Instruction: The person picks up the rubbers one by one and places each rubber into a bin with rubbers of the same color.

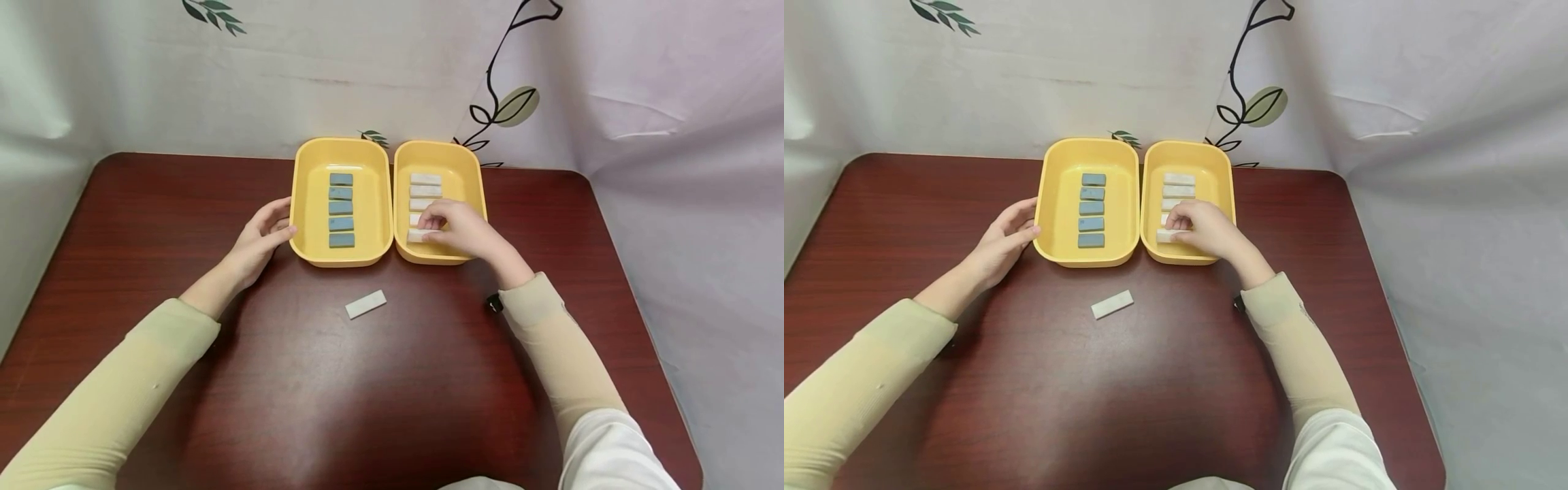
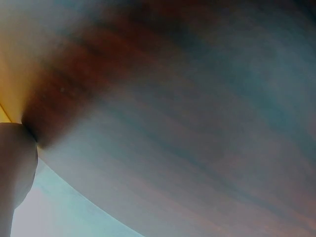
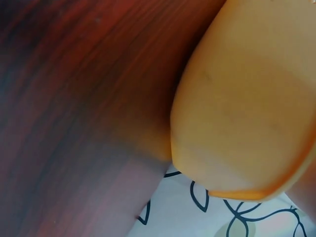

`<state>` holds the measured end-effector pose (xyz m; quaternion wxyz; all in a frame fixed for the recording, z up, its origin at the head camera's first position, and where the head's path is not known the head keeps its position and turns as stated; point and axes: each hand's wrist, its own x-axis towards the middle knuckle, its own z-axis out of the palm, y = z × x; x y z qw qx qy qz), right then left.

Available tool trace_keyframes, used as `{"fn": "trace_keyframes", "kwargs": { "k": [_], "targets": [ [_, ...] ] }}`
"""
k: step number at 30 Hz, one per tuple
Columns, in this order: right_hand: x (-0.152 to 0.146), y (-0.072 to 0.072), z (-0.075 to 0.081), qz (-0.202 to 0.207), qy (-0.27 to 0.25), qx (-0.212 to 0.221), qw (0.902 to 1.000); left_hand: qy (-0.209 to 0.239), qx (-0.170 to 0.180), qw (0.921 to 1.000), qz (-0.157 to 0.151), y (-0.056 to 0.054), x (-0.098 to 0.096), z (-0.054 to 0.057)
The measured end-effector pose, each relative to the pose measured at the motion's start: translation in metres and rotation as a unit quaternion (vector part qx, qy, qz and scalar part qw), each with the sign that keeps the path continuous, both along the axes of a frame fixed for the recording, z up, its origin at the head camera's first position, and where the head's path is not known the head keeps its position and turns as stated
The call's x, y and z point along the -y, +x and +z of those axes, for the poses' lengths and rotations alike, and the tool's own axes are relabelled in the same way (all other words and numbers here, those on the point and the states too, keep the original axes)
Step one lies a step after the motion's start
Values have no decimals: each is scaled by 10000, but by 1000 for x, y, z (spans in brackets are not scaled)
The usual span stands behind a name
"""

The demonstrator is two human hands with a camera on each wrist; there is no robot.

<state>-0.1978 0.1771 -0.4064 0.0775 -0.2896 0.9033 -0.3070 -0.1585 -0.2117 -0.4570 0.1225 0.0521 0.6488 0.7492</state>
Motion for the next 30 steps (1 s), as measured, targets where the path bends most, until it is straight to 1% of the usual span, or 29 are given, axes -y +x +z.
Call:
{"fn": "trace_keyframes", "kwargs": {
  "k": [9, 19, 30],
  "targets": [
    [0, -9, -5, -130, 298, 199, 9993, 11, 10, 10000, 15, 0, 0, 0],
    [-1, -13, -7, -65, 432, 454, 9980, 15, -15, 10000, 37, 0, -1, -1],
    [-1, -16, -10, -196, 436, 439, 9979, 7, -4, 10000, 51, 0, -1, -1]
  ]
}}
